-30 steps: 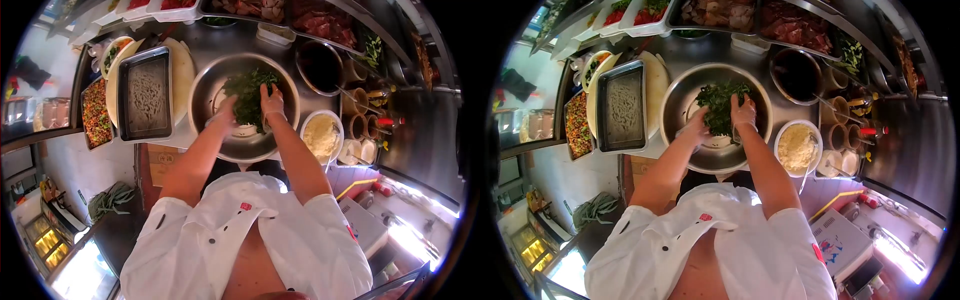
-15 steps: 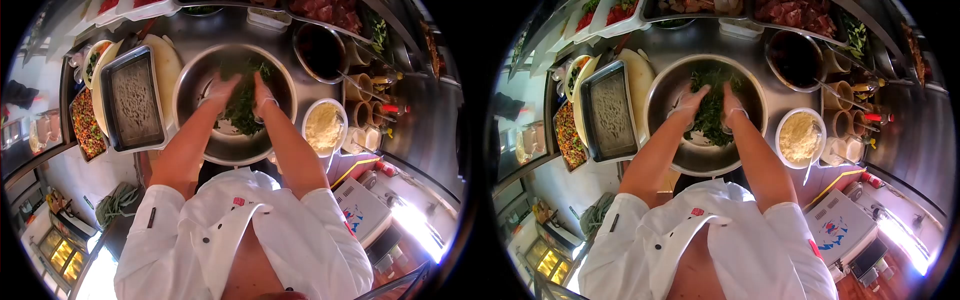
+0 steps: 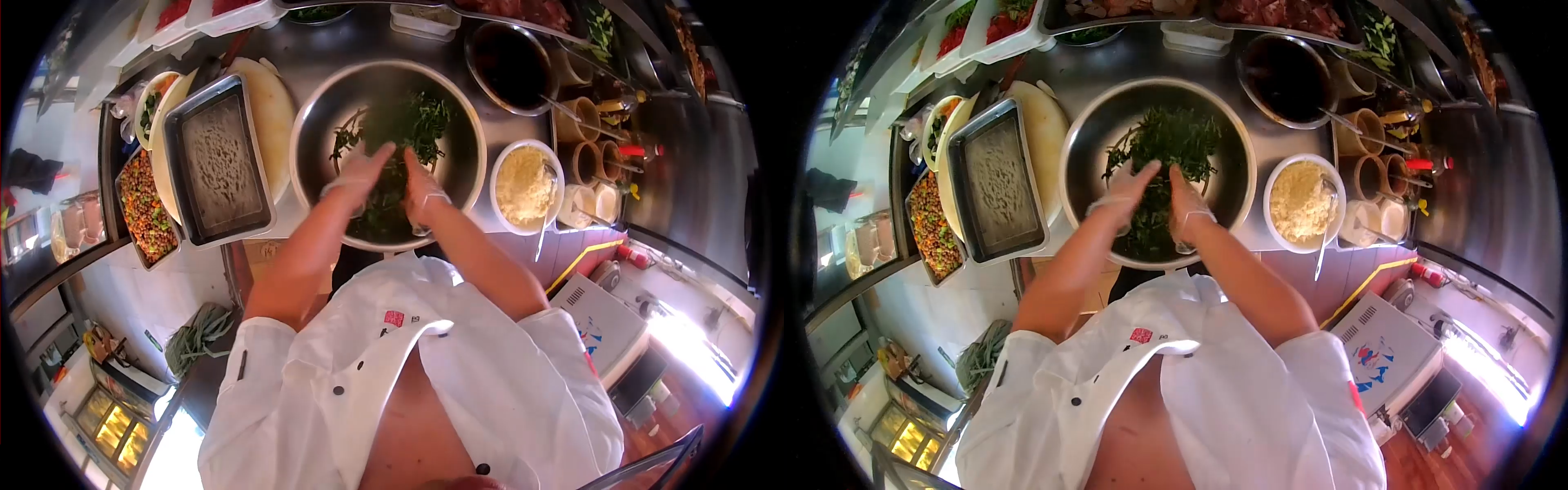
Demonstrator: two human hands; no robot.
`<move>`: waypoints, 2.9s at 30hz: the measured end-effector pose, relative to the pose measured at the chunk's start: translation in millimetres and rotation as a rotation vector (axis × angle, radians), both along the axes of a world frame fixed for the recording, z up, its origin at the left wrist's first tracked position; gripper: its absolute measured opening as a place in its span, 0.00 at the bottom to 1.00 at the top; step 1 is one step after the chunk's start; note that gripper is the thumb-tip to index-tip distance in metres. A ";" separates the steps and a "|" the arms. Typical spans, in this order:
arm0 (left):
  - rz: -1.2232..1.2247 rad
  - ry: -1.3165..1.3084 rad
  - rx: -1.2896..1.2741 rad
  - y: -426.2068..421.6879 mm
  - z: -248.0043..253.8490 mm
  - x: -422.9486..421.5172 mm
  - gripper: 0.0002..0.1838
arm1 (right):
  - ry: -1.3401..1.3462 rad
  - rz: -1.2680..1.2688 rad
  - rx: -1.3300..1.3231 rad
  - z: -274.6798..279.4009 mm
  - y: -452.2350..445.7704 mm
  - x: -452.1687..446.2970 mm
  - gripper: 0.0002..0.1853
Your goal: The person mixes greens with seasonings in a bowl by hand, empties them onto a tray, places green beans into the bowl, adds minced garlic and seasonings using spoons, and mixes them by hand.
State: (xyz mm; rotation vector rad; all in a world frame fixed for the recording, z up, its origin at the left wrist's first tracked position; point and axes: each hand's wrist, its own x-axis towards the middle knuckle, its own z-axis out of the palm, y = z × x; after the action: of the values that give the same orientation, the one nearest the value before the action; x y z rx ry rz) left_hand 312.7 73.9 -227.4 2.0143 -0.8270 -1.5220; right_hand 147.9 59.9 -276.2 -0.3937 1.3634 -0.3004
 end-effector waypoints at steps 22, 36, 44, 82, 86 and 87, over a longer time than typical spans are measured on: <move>-0.242 -0.415 -0.061 -34.3 35.9 -25.7 0.38 | 0.399 0.381 -0.527 21.7 -57.6 21.6 0.59; 0.491 0.531 0.109 -7.8 -18.2 -1.8 0.38 | 0.028 0.021 0.023 -6.6 -64.9 -16.1 0.49; 0.478 0.512 0.060 1.5 25.6 13.2 0.47 | -0.186 0.098 -0.082 0.3 -47.7 -46.0 0.41; 0.220 0.396 -0.058 8.5 17.4 3.1 0.40 | 0.146 0.433 -0.543 72.6 -23.1 0.2 0.44; 0.187 0.188 0.079 2.1 44.5 7.4 0.41 | 0.139 0.622 -0.482 93.7 -39.1 -12.2 0.44; 0.157 0.151 0.084 1.8 36.9 13.4 0.42 | 0.169 0.713 -0.453 97.1 -44.3 -13.8 0.44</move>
State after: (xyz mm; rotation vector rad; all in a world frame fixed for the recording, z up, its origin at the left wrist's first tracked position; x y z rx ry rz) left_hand 326.1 75.7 -190.6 1.9439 -0.5408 -1.6182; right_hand 134.1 15.6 -179.0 -1.2667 1.2225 0.0265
